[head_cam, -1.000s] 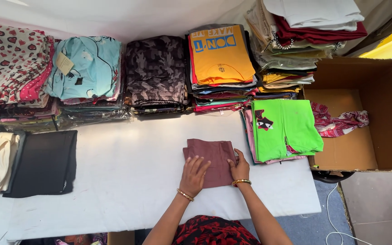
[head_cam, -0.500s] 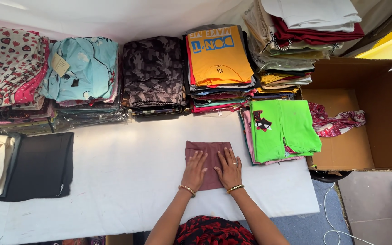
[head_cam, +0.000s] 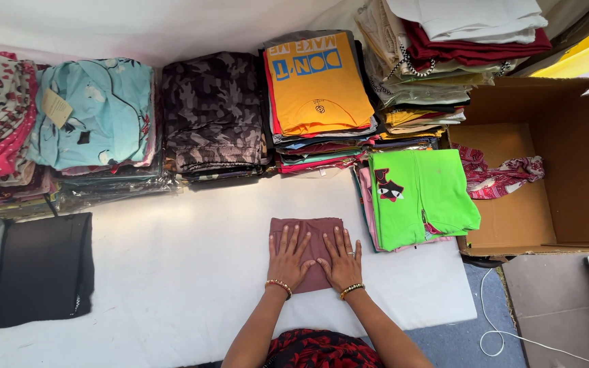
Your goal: The recorder is folding and stacking various items of clothing on a counter.
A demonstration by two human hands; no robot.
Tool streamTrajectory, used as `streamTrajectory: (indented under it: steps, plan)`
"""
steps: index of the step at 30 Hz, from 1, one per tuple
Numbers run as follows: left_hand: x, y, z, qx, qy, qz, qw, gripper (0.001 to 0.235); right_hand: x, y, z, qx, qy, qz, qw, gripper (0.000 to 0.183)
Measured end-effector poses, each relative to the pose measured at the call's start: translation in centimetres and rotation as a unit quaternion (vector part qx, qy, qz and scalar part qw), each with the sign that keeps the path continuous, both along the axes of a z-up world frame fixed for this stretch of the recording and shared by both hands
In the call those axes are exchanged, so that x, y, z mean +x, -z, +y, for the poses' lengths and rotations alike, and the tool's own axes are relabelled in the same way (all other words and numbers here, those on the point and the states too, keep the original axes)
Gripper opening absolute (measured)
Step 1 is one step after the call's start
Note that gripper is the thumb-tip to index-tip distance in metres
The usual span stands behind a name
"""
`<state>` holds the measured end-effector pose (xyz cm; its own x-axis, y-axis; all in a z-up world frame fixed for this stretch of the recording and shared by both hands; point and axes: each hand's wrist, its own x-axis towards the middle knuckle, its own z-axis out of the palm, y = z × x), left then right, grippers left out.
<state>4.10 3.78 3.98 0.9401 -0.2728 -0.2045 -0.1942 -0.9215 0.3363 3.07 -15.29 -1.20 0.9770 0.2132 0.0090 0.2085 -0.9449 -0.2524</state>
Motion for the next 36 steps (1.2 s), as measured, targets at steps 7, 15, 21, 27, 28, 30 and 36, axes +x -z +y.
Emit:
streamTrajectory:
  steps: [7,15,21,27,28,30,36]
  plan:
    - [1.0,0.6,-0.1,0.027,0.003,-0.005,1.0,0.079,1.4,-0.9,-0.7,0.2,0.103,-0.045,0.973,0.084]
    - [0.5,0.8,0.1,0.04,0.018,0.042,0.998,0.08,3.3,0.9,-2.8,0.409,0.347,0.06,0.842,0.05]
    - [-0.2,0.6,0.1,0.024,0.012,-0.005,1.0,0.079,2.8,0.1,-2.6,0.346,0.306,0.019,0.887,0.041]
    - [-0.3,2.9,1.6,-0.114,-0.048,-0.043,0.991,0.066,3.8,-1.2,-1.8,0.21,0.216,-0.031,0.953,0.072]
    - [-0.3,3.9,2.3,-0.114,-0.046,-0.041,0.992,0.066,4.4,-2.3,-1.7,0.21,0.218,-0.03,0.952,0.072]
    - [-0.4,6.0,3.5,-0.219,-0.216,-0.163,0.938,0.053,5.6,-4.6,-1.6,0.164,0.082,-0.033,0.983,0.077]
    - [3.6,0.1,4.8,-0.352,-0.398,0.125,0.838,0.092,9.3,-5.3,-1.7,0.15,0.025,0.204,0.967,0.085]
